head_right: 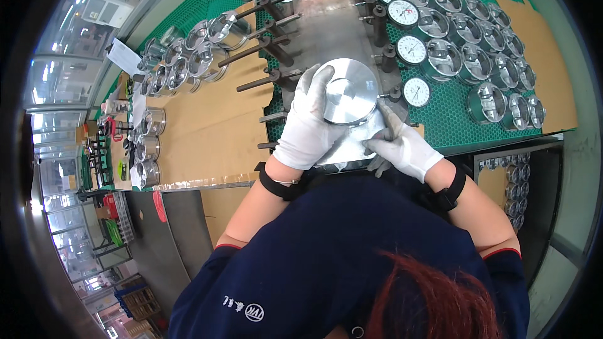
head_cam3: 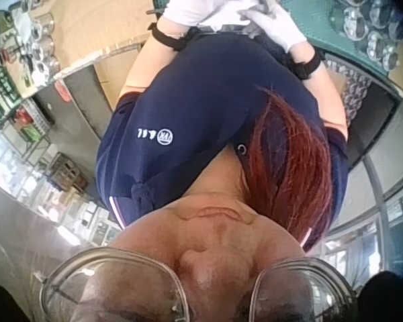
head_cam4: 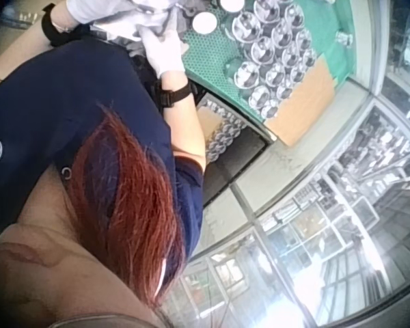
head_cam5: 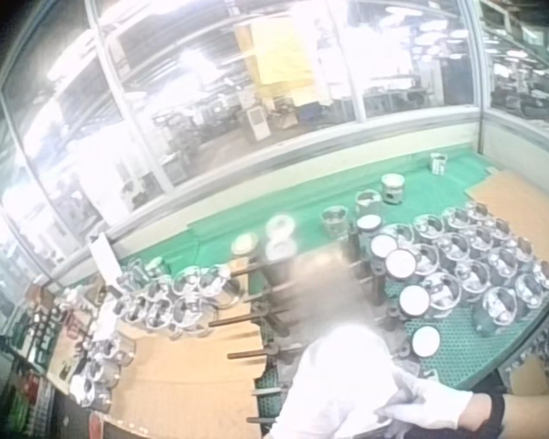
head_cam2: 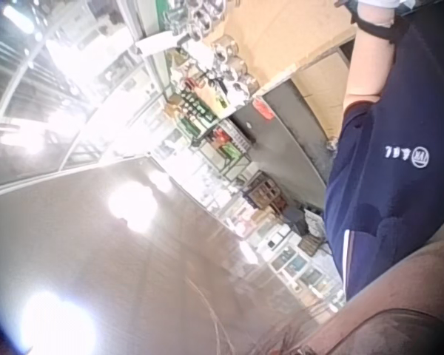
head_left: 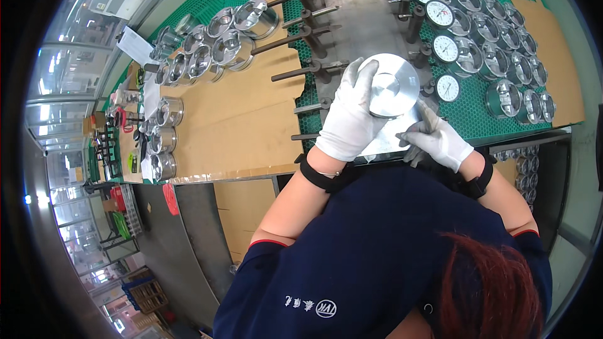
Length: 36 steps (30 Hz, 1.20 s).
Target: The person picks up cylindrical metal parts and places them onto a jig with dial indicators to check dimensions. After checking, the person removes the parts and places them into a cardboard box. The person repeats this process for multiple parts.
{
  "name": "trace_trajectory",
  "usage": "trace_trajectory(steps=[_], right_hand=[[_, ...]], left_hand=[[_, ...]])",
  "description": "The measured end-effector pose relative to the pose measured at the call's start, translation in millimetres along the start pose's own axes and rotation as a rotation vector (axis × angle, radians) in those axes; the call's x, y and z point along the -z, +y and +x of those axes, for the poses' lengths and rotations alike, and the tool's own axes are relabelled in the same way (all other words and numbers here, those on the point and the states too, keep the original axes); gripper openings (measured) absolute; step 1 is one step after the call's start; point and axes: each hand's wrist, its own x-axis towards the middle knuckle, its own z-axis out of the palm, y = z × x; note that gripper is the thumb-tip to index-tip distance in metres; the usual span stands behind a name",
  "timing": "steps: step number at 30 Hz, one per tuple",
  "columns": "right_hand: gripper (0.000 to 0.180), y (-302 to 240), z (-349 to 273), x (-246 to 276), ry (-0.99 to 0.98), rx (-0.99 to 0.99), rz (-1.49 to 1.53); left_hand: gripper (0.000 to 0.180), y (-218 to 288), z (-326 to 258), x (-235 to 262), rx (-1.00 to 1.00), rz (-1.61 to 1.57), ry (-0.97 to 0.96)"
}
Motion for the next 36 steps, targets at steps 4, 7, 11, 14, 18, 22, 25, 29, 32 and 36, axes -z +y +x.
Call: trace_trajectory(steps=[4, 7, 11, 14, 18, 22, 25, 29, 32, 36], right_hand=[[0.100, -2, 0, -1, -0.011, 0.020, 0.022], [0.101, -6, -2, -3, 0.008, -0.002, 0.023], [0.094, -7, -20, -12, 0.090, 0.352, -0.255], [0.087, 3, -48, -17, 0.287, 0.673, -0.139], [0.049, 39, -98, -8, 0.581, 0.647, 0.235], [0.043, 71, -145, 24, 0.932, 0.635, 0.530], [0.037, 81, -148, 44, 1.055, 0.575, -0.031], [0.040, 79, -115, 78, 0.784, 0.364, 0.474], [0.032, 90, -64, 107, 0.652, 0.198, 0.521], [0.031, 110, 11, 146, 0.562, 0.213, 0.495]], left_hand=[[0.098, -3, -3, -3, 0.012, 0.004, 0.001], [0.090, 2, -1, 1, -0.012, 0.024, 0.044], [0.061, 25, 7, 24, 0.231, -0.218, -0.089], [0.046, 55, 5, 53, 0.691, -0.921, -0.521], [0.046, 90, -3, 94, 0.229, -1.071, -0.499], [0.040, 121, -34, 190, -0.156, -0.761, -0.561], [0.025, 157, -57, 243, -0.280, -0.589, -0.548], [0.009, 210, -108, 276, -0.269, -0.396, -0.440], [0.011, 246, -160, 272, -0.073, -0.296, -0.280], [0.011, 255, -261, 203, 0.456, -0.171, 0.120]])
